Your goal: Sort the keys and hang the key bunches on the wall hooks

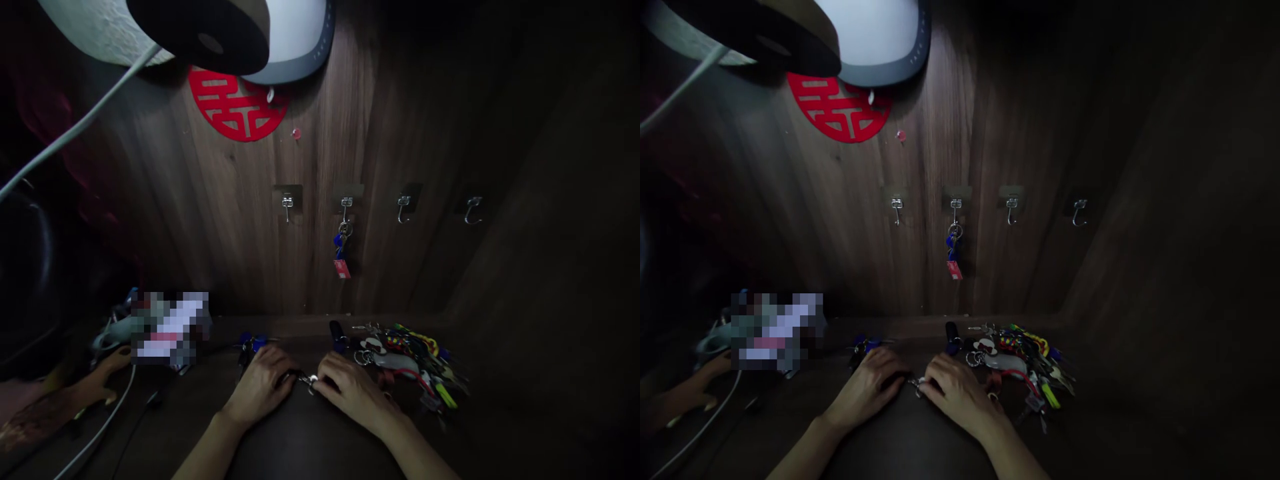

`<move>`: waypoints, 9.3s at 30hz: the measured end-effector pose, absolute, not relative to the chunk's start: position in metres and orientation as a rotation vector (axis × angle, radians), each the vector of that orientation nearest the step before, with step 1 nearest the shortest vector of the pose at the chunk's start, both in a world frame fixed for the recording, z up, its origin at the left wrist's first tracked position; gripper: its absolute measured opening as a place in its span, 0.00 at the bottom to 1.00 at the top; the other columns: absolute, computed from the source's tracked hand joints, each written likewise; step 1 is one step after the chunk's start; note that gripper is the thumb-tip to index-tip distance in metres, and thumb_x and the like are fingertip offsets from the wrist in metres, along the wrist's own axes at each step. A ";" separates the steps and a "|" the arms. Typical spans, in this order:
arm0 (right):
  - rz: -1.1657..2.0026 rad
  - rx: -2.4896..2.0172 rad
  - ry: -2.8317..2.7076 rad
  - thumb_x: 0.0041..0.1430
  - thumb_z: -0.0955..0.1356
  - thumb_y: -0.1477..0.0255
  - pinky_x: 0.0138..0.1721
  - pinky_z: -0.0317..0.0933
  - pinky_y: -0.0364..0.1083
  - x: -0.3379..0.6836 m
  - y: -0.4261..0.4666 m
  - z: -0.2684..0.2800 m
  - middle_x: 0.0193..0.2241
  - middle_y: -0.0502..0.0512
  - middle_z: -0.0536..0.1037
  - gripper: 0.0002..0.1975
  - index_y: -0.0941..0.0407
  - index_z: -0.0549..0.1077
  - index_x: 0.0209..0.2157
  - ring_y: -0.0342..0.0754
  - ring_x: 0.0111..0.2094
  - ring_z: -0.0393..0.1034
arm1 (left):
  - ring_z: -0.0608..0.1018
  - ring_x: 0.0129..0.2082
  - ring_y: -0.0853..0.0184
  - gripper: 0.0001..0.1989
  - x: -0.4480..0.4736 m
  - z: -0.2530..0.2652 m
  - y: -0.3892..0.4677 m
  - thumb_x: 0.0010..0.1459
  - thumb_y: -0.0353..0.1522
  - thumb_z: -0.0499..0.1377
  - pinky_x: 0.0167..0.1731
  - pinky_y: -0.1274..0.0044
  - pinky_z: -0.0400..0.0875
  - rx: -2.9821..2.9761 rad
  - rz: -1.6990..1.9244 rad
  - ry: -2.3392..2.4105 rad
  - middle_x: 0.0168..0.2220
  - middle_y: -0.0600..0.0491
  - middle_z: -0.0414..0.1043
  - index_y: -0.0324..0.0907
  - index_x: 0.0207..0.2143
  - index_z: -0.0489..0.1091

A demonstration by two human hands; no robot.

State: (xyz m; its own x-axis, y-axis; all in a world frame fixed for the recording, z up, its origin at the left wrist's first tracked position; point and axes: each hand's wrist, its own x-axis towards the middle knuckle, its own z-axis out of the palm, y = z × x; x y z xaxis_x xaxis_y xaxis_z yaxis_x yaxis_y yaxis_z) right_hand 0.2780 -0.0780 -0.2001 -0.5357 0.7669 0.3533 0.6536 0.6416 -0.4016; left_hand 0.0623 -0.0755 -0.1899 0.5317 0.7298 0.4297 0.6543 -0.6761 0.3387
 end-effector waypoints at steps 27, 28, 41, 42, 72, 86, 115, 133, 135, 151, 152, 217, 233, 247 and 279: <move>0.978 -1.068 -1.618 0.60 0.61 0.56 0.18 0.57 0.38 0.267 -0.073 -0.197 0.23 0.47 0.69 0.15 0.54 0.66 0.32 0.40 0.19 0.62 | 0.74 0.40 0.63 0.13 0.067 -0.189 -0.079 0.64 0.38 0.49 0.46 0.68 0.65 2.241 1.054 1.226 0.33 0.53 0.76 0.45 0.33 0.71; 0.991 -1.067 -1.613 0.60 0.61 0.56 0.18 0.56 0.38 0.267 -0.073 -0.198 0.22 0.46 0.69 0.15 0.54 0.65 0.32 0.40 0.19 0.61 | 0.74 0.39 0.63 0.14 0.067 -0.189 -0.079 0.64 0.38 0.49 0.46 0.68 0.65 2.245 1.052 1.219 0.32 0.53 0.76 0.45 0.32 0.71; 0.515 -0.981 -1.958 0.58 0.65 0.73 0.42 0.63 0.47 0.265 -0.084 -0.186 0.42 0.55 0.73 0.13 0.52 0.68 0.45 0.48 0.43 0.66 | 0.74 0.36 0.64 0.11 0.063 -0.200 -0.077 0.63 0.38 0.51 0.39 0.73 0.69 2.318 1.244 1.206 0.34 0.52 0.74 0.44 0.36 0.70; 0.493 -0.955 -1.995 0.57 0.65 0.73 0.43 0.62 0.48 0.263 -0.085 -0.185 0.40 0.55 0.74 0.11 0.52 0.69 0.44 0.49 0.43 0.66 | 0.74 0.36 0.65 0.11 0.064 -0.200 -0.077 0.63 0.38 0.51 0.39 0.73 0.68 2.347 1.228 1.185 0.33 0.52 0.74 0.44 0.36 0.70; 0.774 -0.974 -1.152 0.52 0.68 0.55 0.20 0.61 0.40 0.313 -0.053 -0.142 0.23 0.49 0.73 0.17 0.54 0.66 0.33 0.42 0.22 0.67 | 0.78 0.36 0.63 0.11 0.069 -0.201 -0.066 0.63 0.35 0.50 0.39 0.72 0.73 2.321 1.045 1.338 0.34 0.53 0.77 0.46 0.35 0.71; 0.759 -0.758 -1.064 0.48 0.69 0.62 0.18 0.59 0.38 0.283 -0.002 -0.038 0.20 0.45 0.74 0.12 0.55 0.65 0.28 0.38 0.18 0.65 | 0.78 0.36 0.63 0.11 0.069 -0.199 -0.067 0.63 0.35 0.49 0.39 0.73 0.72 2.313 1.066 1.306 0.33 0.53 0.76 0.46 0.34 0.71; 0.903 -0.853 -1.063 0.47 0.70 0.57 0.31 0.63 0.43 0.286 -0.016 -0.105 0.29 0.50 0.80 0.24 0.54 0.68 0.43 0.46 0.31 0.73 | 0.77 0.38 0.63 0.11 0.070 -0.197 -0.069 0.62 0.32 0.49 0.41 0.73 0.70 2.307 0.982 1.362 0.35 0.52 0.76 0.44 0.35 0.71; 0.649 -1.190 -1.572 0.60 0.62 0.61 0.30 0.65 0.44 0.287 -0.057 -0.215 0.27 0.53 0.77 0.13 0.54 0.72 0.36 0.47 0.27 0.72 | 0.77 0.39 0.62 0.12 0.042 -0.199 -0.064 0.63 0.33 0.47 0.40 0.70 0.70 2.324 1.249 1.661 0.38 0.51 0.76 0.44 0.41 0.69; 0.612 -1.217 -1.640 0.60 0.61 0.63 0.29 0.65 0.43 0.286 -0.058 -0.218 0.27 0.52 0.77 0.12 0.53 0.72 0.36 0.46 0.27 0.72 | 0.77 0.39 0.61 0.13 0.031 -0.198 -0.062 0.62 0.32 0.46 0.39 0.69 0.70 2.306 1.261 1.812 0.37 0.50 0.76 0.43 0.41 0.69; 0.460 -1.325 -1.757 0.58 0.59 0.70 0.30 0.65 0.42 0.285 -0.065 -0.211 0.27 0.51 0.78 0.12 0.52 0.73 0.34 0.46 0.29 0.73 | 0.75 0.39 0.61 0.10 0.051 -0.190 -0.076 0.62 0.33 0.51 0.42 0.68 0.66 2.487 0.932 1.622 0.38 0.52 0.76 0.47 0.39 0.72; 0.435 -1.305 -1.791 0.58 0.59 0.72 0.32 0.65 0.43 0.284 -0.066 -0.209 0.28 0.51 0.78 0.12 0.52 0.73 0.34 0.46 0.30 0.73 | 0.75 0.40 0.62 0.11 0.055 -0.190 -0.077 0.62 0.33 0.51 0.44 0.68 0.66 2.502 0.926 1.509 0.39 0.52 0.77 0.48 0.43 0.72; 0.419 -0.907 -1.198 0.43 0.70 0.66 0.28 0.59 0.42 0.287 0.011 -0.006 0.20 0.47 0.73 0.08 0.57 0.72 0.22 0.43 0.24 0.65 | 0.77 0.42 0.61 0.11 0.055 -0.201 -0.071 0.60 0.30 0.51 0.46 0.67 0.70 2.327 0.953 1.350 0.39 0.53 0.78 0.48 0.39 0.73; 0.448 -0.939 -1.111 0.43 0.69 0.62 0.22 0.60 0.42 0.291 0.034 -0.006 0.17 0.49 0.74 0.13 0.59 0.75 0.25 0.45 0.22 0.69 | 0.76 0.44 0.61 0.11 0.054 -0.204 -0.072 0.58 0.30 0.52 0.49 0.65 0.68 2.320 0.925 1.378 0.40 0.54 0.77 0.47 0.39 0.73; 0.519 -0.962 -1.183 0.48 0.66 0.64 0.24 0.64 0.41 0.295 0.005 -0.066 0.26 0.53 0.79 0.15 0.58 0.76 0.35 0.46 0.28 0.73 | 0.77 0.42 0.62 0.11 0.055 -0.202 -0.072 0.58 0.30 0.52 0.49 0.66 0.68 2.354 0.936 1.351 0.39 0.53 0.78 0.47 0.39 0.73; 0.145 -1.547 -1.897 0.59 0.61 0.72 0.47 0.62 0.52 0.398 -0.092 -0.205 0.40 0.53 0.78 0.12 0.49 0.75 0.38 0.51 0.44 0.70 | 0.77 0.42 0.61 0.11 0.055 -0.204 -0.071 0.59 0.32 0.51 0.47 0.64 0.70 2.362 0.882 1.360 0.40 0.52 0.77 0.47 0.40 0.73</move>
State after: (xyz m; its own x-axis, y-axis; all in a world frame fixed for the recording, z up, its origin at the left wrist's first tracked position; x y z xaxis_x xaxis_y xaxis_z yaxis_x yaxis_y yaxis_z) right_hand 0.3978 -0.0922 -0.2054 -0.0662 0.9024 0.4259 0.8270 0.2885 -0.4826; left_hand 0.0550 -0.0708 -0.2040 0.3719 0.8519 0.3688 0.6838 -0.5201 0.5118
